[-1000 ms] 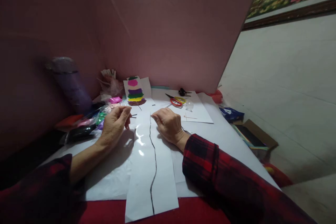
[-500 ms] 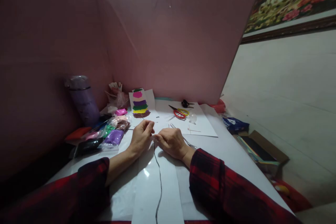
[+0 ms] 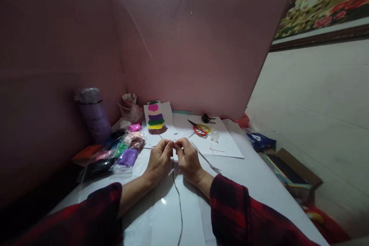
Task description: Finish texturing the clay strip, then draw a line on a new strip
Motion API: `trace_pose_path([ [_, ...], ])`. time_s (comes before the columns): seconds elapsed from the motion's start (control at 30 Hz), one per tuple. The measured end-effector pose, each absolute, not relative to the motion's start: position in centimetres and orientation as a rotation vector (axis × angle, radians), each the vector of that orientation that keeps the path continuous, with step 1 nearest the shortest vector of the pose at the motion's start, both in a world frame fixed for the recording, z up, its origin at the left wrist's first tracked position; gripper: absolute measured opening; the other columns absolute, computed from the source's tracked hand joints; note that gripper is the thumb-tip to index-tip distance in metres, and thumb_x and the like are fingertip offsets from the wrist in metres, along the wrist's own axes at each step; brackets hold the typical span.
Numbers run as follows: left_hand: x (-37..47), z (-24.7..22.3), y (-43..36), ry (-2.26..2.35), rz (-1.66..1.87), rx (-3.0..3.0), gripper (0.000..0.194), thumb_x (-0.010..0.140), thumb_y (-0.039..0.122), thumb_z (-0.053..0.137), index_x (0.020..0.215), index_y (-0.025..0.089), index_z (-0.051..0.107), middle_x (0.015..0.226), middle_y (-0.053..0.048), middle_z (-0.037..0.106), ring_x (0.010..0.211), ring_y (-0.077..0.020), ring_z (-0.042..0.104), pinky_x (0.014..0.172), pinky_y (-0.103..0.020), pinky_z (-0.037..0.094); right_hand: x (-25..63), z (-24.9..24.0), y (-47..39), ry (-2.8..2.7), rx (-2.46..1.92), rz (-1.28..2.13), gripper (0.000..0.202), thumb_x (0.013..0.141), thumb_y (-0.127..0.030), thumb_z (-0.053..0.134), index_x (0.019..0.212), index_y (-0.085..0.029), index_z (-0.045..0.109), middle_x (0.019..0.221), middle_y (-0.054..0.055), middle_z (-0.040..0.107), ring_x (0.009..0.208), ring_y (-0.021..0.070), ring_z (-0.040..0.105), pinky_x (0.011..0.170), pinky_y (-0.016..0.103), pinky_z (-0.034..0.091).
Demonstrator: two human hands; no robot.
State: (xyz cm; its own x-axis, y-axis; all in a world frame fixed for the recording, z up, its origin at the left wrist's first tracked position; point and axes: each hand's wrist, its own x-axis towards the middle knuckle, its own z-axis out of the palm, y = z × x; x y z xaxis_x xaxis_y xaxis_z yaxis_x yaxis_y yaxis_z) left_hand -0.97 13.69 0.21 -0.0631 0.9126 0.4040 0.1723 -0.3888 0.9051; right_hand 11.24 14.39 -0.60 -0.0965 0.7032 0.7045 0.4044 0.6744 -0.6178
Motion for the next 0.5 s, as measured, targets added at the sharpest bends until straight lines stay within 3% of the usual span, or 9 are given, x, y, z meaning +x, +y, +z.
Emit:
trace_pose_path([
  [0.03,-1.0,0.24,13.66,1.187,1.498,1.574,0.035,0.09,0.044,0.048,0.069,0.017,0.056,0.058,0.002,0.051,0.057,-0.0129,0.048,0.059,-0.026,0.038,11.3,-0.71,14.28,-1.767,-0.848,0.291,0.006,0.092,-0.022,0.05,0.092,-0.02,0.055,0.08,0.002,0.061,0.07,0.0164,0.059,0.064,0.029,0.048],
  [0.13,-1.05,0.26,13.6,1.135,1.464,1.542,0.048,0.09,0.056,0.044,0.068,0.016,0.059,0.055,0.002,0.048,0.053,-0.0122,0.044,0.055,-0.025,0.035,11.59,-1.0,14.14,-1.777,-0.79,0.22,0.022,0.087,-0.016,0.056,0.108,-0.021,0.051,0.084,0.001,0.057,0.067,0.0152,0.056,0.064,0.029,0.049],
  [0.33,-1.12,0.44,13.48,1.048,1.369,1.553,0.056,0.088,0.061,0.044,0.063,0.013,0.059,0.057,0.0,0.051,0.056,-0.0118,0.045,0.056,-0.025,0.035,11.78,-0.66,14.28,-1.841,-0.722,0.192,0.015,0.087,-0.009,0.054,0.093,-0.022,0.056,0.081,0.002,0.053,0.07,0.016,0.052,0.058,0.027,0.045],
  [0.5,-1.17,0.62,13.36,1.125,1.393,1.457,0.044,0.079,0.057,0.06,0.063,0.016,0.053,0.054,0.003,0.047,0.051,-0.0113,0.045,0.052,-0.024,0.035,11.96,-0.57,14.23,-1.822,-0.728,0.196,0.013,0.088,-0.009,0.054,0.088,-0.021,0.058,0.081,0.002,0.054,0.071,0.0163,0.053,0.056,0.027,0.045],
])
